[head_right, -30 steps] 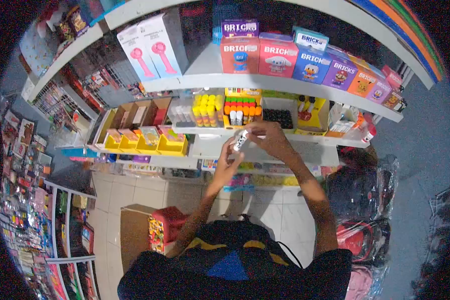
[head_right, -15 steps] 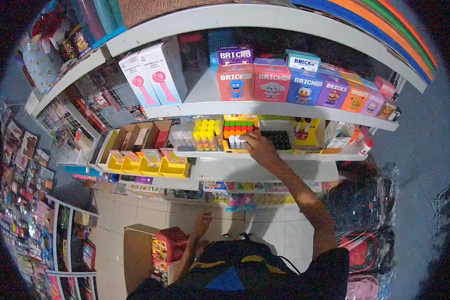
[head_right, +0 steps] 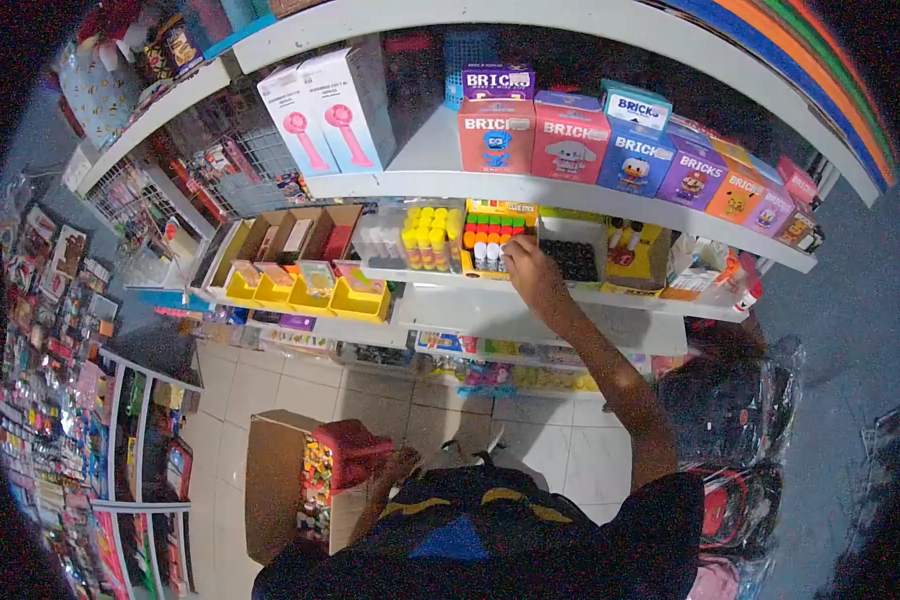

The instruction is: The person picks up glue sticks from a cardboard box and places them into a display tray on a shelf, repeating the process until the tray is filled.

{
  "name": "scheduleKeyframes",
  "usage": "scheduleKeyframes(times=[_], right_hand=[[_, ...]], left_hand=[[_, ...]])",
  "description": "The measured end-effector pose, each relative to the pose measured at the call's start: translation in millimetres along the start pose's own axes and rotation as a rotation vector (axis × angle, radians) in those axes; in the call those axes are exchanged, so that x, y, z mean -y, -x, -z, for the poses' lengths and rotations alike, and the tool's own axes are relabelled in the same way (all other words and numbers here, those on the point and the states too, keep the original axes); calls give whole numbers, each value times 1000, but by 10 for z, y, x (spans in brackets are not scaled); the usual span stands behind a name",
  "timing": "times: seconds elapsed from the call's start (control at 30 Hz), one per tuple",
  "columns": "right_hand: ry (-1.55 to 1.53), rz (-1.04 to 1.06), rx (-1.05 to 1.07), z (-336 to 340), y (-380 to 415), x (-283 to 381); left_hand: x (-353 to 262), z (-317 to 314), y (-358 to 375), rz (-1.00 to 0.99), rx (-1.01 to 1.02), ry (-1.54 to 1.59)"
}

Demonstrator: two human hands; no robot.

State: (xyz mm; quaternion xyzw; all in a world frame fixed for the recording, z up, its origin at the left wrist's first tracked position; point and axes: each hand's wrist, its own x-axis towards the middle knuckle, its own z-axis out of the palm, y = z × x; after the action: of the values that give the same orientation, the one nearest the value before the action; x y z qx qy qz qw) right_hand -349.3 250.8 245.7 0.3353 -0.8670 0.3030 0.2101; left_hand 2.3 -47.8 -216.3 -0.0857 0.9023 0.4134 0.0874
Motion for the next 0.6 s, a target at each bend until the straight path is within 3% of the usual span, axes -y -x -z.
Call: scheduleKeyframes(times=[0.07, 0.17, 0.4, 0.53, 0.6], right_hand=[[0, -39, -7, -23, 9, 5], [30, 15, -87, -38, 10, 25], [132, -123, 66, -37, 20, 80], [93, -61, 39, -4, 35, 119], [53, 54, -163, 21, 75, 371]], left_hand=[[25, -29, 128, 26, -23, -20], [64, -106, 289, 222, 21, 133], [201, -289, 697, 436, -8, 293], [274, -441, 1007, 544, -103, 420], [316, -544, 1225, 614, -179, 508]])
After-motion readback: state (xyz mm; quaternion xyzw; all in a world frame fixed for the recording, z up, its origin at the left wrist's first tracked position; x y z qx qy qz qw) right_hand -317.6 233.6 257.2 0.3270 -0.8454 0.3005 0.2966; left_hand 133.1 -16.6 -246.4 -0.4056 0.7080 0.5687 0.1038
